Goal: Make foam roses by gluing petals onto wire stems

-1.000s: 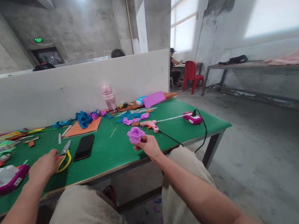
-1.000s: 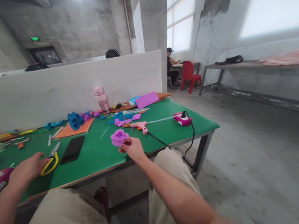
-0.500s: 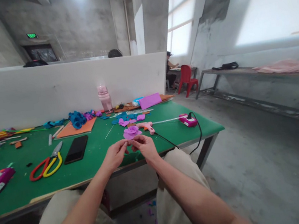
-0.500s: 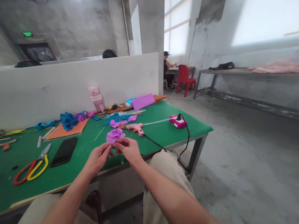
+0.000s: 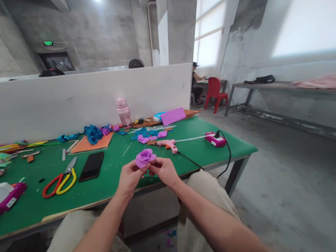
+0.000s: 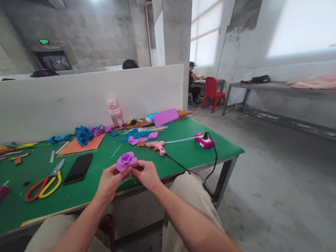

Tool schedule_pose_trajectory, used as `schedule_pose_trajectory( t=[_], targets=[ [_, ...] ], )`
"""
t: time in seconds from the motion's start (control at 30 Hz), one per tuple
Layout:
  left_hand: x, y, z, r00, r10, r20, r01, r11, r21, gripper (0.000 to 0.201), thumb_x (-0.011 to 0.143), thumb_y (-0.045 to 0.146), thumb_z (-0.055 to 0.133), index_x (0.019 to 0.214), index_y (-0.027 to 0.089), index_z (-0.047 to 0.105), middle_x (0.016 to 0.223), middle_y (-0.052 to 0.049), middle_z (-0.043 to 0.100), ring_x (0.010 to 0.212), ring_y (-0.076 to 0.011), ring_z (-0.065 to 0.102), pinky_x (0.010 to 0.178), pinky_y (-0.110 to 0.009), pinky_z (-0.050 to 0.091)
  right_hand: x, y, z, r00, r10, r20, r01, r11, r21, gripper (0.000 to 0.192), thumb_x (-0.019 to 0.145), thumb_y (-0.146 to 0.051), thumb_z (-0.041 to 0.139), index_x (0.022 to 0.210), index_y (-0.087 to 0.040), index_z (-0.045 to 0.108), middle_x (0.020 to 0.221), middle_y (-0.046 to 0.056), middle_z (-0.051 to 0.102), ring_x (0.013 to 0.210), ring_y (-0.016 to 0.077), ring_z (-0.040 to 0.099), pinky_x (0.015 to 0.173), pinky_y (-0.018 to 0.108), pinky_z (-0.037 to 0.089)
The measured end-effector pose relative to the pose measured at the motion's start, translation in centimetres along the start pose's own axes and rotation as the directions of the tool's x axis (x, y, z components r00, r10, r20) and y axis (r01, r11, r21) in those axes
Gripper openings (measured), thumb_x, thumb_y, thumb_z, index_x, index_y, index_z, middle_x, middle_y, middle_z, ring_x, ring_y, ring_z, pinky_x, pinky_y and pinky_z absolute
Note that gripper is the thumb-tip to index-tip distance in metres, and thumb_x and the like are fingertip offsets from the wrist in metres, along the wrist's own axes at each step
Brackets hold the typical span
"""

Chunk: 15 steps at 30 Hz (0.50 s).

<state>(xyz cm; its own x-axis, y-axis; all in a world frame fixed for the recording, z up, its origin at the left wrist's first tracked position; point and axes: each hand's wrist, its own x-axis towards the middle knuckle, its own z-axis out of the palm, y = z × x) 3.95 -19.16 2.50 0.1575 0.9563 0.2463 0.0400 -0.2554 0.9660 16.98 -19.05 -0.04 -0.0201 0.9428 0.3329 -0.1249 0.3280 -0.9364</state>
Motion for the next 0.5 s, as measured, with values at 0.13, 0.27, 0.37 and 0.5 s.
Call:
schedule_pose_trajectory(
  t=[0.13,0.27,0.37,0.5],
  targets=[
    [0.2,-0.6,0.0,0.989,0.128,-0.075,-0.126,0.992,0.019,0.030,0.060,0.032,0.071,0.084,0.014,0.068,0.071,-0.001,0.062,0.061,-0.0113,0.052,0.054,-0.021,0.042,0.0,0.2,0.1,0.999,0.013,0.048,-0.012,1.000,-0.025,0.021,0.063,-0.036,0.066,0.065,-0.016,0.061,0.048,-0.003,0.054,0.043,0.0096,0.048,0.047,0.022,0.041],
    [0.3,-0.7,-0.1,0.961,0.252,-0.110,-0.245,0.966,0.077,0.019,0.061,0.027,0.070,0.076,0.016,0.067,0.071,0.000,0.059,0.068,-0.0123,0.052,0.062,-0.021,0.043,0.1,0.4,0.2,0.998,0.008,0.062,-0.007,1.000,-0.021,0.019,0.063,-0.035,0.065,0.064,-0.016,0.062,0.048,-0.003,0.054,0.044,0.0096,0.048,0.047,0.022,0.041],
    [0.4,-0.8,-0.2,0.963,0.254,-0.088,-0.244,0.964,0.104,0.016,0.062,0.027,0.069,0.072,0.016,0.066,0.068,0.001,0.057,0.061,-0.0097,0.049,0.056,-0.020,0.041,0.1,0.3,0.1,0.999,-0.011,0.051,0.012,0.999,-0.032,0.021,0.066,-0.036,0.063,0.064,-0.016,0.064,0.047,-0.003,0.053,0.044,0.0094,0.047,0.048,0.022,0.041],
    [0.7,-1.6,-0.4,0.980,0.196,-0.036,-0.190,0.972,0.137,0.014,0.063,0.028,0.068,0.070,0.016,0.066,0.063,0.002,0.056,0.053,-0.0078,0.046,0.049,-0.018,0.038,0.0,0.2,0.1,0.999,-0.002,0.042,0.003,0.999,-0.032,0.021,0.067,-0.037,0.062,0.066,-0.016,0.066,0.048,-0.002,0.054,0.043,0.0097,0.047,0.047,0.022,0.040]
  ],
)
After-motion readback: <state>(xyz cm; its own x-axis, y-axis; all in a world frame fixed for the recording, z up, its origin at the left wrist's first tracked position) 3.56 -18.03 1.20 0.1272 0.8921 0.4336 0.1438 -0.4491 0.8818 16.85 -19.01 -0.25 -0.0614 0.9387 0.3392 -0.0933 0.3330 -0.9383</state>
